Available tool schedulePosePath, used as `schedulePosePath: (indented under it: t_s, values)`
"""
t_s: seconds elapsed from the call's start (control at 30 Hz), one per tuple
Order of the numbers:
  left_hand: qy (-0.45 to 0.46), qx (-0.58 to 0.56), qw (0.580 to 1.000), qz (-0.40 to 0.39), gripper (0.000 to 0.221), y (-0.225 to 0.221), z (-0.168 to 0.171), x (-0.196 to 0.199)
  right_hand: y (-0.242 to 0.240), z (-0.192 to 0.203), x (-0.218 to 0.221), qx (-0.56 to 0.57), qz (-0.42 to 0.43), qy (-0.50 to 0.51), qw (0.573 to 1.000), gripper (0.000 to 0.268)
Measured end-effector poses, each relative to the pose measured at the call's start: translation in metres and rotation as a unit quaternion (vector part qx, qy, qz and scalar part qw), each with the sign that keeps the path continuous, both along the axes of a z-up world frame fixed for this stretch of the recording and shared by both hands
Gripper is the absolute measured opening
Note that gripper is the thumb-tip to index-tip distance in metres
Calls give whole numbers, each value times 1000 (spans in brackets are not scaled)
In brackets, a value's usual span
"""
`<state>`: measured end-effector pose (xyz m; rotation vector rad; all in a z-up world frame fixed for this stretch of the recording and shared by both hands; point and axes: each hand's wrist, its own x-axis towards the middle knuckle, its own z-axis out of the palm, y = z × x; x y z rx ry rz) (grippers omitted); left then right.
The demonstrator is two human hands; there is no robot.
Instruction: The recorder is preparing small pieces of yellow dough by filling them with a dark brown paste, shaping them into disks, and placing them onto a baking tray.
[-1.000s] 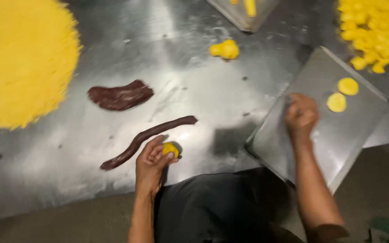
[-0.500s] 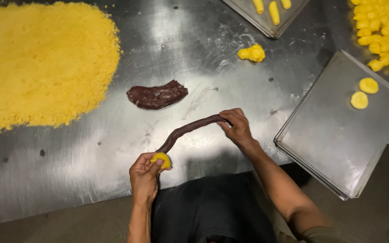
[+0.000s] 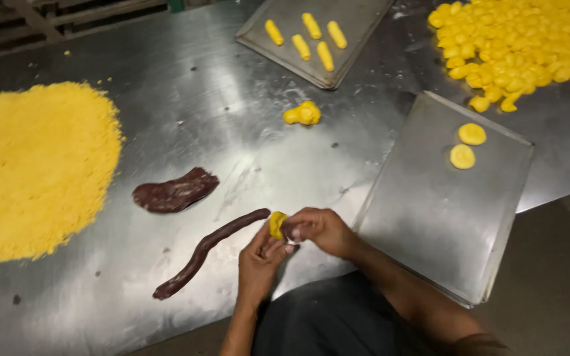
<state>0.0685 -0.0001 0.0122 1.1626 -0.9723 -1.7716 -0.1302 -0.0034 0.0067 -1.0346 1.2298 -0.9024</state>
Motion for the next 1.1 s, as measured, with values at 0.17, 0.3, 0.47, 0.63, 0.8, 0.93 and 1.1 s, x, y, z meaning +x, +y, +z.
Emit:
schedulePosePath:
  t_s: [0.17, 0.3, 0.47, 0.63, 0.8, 0.93, 1.1]
  values:
    - [-61, -21, 997, -37, 54, 14, -3, -49, 28, -20, -37, 13, -68, 70, 995, 16]
    - [-67, -6, 997, -42, 40, 8, 29, -80, 22, -36, -72, 12, -57, -65, 996, 37]
    - [-145, 10, 989, 35, 24, 2, -21, -77, 27, -13, -50, 78, -41, -86, 992, 24]
    - [-203, -85, 975, -17, 25, -9, -3, -50, 30, 8, -30, -300, 25, 101, 948, 53]
    - [-179, -60, 980, -57, 34, -2, -6, -35, 41, -38, -10, -304, -16, 212, 929, 36]
    - [-406, -228, 875, -130, 32, 0, -26, -19, 47, -17, 26, -243, -43, 279, 928, 33]
    - [-245, -172, 930, -215, 56, -13, 14, -2, 50, 9, 49, -225, -98, 269, 931, 44]
